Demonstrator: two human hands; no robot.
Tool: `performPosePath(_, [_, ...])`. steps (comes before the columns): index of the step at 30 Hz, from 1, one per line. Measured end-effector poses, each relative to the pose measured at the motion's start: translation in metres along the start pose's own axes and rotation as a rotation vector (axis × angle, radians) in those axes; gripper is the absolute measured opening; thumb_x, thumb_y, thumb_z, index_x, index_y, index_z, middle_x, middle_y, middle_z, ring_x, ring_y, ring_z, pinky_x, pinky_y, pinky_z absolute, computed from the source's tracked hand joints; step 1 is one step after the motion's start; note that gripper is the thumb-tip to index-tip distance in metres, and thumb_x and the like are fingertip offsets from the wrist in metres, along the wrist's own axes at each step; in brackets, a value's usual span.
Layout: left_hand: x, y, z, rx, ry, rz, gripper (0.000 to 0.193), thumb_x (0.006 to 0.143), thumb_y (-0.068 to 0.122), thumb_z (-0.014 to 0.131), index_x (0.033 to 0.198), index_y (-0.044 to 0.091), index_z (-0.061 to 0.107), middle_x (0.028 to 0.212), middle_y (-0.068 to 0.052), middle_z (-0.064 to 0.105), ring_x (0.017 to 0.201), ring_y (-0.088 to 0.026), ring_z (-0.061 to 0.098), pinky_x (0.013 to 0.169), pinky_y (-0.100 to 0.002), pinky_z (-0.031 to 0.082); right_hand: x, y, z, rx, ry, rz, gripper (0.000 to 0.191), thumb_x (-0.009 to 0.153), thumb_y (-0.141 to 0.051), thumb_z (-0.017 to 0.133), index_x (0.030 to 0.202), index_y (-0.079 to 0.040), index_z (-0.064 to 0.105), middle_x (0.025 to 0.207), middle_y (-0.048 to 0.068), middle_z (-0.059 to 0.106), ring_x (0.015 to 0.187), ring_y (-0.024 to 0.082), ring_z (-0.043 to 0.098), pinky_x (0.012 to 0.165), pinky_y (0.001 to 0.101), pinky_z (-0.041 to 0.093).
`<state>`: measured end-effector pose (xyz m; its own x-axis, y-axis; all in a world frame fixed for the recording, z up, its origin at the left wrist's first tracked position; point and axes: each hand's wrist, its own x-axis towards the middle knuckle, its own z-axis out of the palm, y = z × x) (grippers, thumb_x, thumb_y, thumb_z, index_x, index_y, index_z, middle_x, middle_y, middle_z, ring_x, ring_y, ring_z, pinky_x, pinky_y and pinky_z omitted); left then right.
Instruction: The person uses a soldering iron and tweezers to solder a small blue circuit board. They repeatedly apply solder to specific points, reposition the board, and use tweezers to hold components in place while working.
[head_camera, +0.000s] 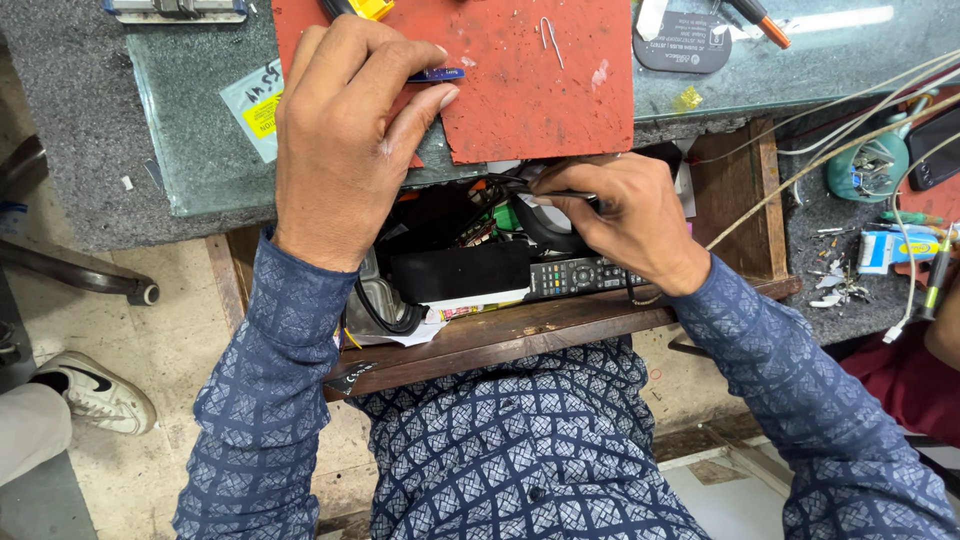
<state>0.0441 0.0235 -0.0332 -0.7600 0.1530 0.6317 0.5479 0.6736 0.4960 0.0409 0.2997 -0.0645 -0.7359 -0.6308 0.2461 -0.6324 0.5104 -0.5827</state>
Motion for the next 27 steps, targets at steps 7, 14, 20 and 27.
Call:
performPosePath(7, [0.0,0.001,-0.001,-0.002,-0.004,-0.001,0.026,0.088,0.004,0.086,0.11,0.002,0.071,0.107,-0.006,0.061,0.101,-0.027,0.057,0.087,-0.039,0.051,-0.005,-0.007,-0.007,0.013,0.039,0.076,0.016,0.087,0.001,0.077,0.102,-0.005,0.077,0.1,0.007,0.079,0.087,0.021,0.076,0.075,0.0319,0.058])
performPosePath(14, [0.0,0.0,0.0,-0.01,-0.008,-0.001,0.031,0.089,0.006,0.086,0.116,0.002,0.071,0.108,-0.006,0.061,0.1,-0.027,0.057,0.087,-0.039,0.051,-0.019,-0.013,-0.019,0.214,0.093,0.138,0.017,0.09,0.004,0.074,0.104,-0.005,0.076,0.106,0.009,0.079,0.098,0.019,0.079,0.089,0.0305,0.063])
performPosePath(20, [-0.003,-0.003,-0.001,-0.025,-0.022,-0.025,0.027,0.091,0.006,0.085,0.113,0.001,0.07,0.108,-0.007,0.061,0.101,-0.027,0.057,0.088,-0.039,0.051,-0.024,-0.04,-0.044,0.397,0.224,0.202,0.015,0.095,0.007,0.076,0.107,-0.001,0.074,0.102,0.014,0.077,0.095,0.021,0.078,0.087,0.0306,0.064])
performPosePath(27, [-0.004,-0.003,0.0,-0.049,-0.028,-0.073,0.024,0.096,0.009,0.085,0.115,0.002,0.071,0.107,-0.007,0.062,0.105,-0.027,0.059,0.093,-0.041,0.051,0.026,-0.037,-0.06,0.531,0.423,0.096,0.013,0.099,0.008,0.075,0.107,0.0,0.069,0.107,0.013,0.074,0.104,0.02,0.077,0.089,0.0276,0.066])
